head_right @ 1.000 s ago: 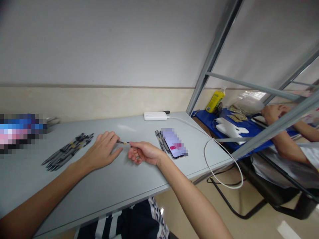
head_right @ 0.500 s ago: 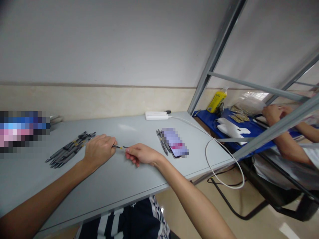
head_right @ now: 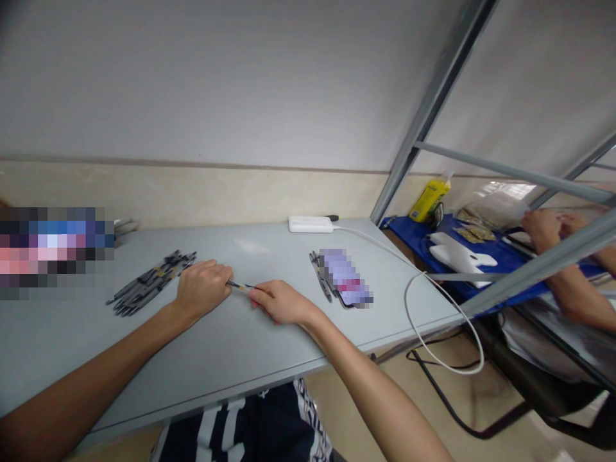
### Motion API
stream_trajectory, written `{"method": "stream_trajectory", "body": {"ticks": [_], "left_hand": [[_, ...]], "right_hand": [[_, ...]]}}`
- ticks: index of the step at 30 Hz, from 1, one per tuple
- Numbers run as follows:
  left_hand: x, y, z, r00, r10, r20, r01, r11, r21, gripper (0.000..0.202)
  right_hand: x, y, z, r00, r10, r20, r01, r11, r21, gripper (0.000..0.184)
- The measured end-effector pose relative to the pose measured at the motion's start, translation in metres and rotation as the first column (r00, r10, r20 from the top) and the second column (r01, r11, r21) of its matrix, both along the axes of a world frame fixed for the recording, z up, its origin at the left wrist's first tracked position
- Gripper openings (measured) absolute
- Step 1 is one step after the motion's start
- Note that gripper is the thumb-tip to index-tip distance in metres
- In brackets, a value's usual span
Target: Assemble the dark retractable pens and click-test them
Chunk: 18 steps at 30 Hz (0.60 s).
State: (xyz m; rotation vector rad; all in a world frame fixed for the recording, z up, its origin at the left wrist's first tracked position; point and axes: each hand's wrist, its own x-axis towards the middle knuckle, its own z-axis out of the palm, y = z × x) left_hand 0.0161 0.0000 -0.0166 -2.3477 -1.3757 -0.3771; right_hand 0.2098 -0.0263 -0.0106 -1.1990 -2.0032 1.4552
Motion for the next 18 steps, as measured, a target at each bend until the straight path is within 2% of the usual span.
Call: {"method": "stream_trajectory", "body": {"ticks": [7, 13, 15, 18], "left_hand": [[0.002, 0.0, 0.0, 1.0, -0.005, 0.029, 0.007, 0.999, -0.048, 0.02], [0.003, 0.001, -0.001, 0.999, -0.001, 0.042, 0.003, 0.998, -0.062, 0.02], [0.003, 0.001, -0.002, 0.999, 0.006, 0.034, -0.005, 0.998, -0.055, 0.02], [0.003, 0.001, -0.001, 0.999, -0.001, 0.048, 0.004, 0.998, -0.062, 0.021]], "right_hand": [[-0.003, -0.006, 0.003, 0.991, -0.052, 0.127, 0.018, 0.968, 0.252, 0.031], [-0.002, -0.007, 0.003, 0.973, -0.058, 0.222, -0.03, 0.926, 0.375, 0.032], [-0.003, -0.009, 0.003, 0.964, -0.071, 0.257, -0.048, 0.903, 0.426, 0.033], [-0.005, -0.015, 0.003, 0.932, -0.148, 0.33, -0.057, 0.841, 0.537, 0.028]]}}
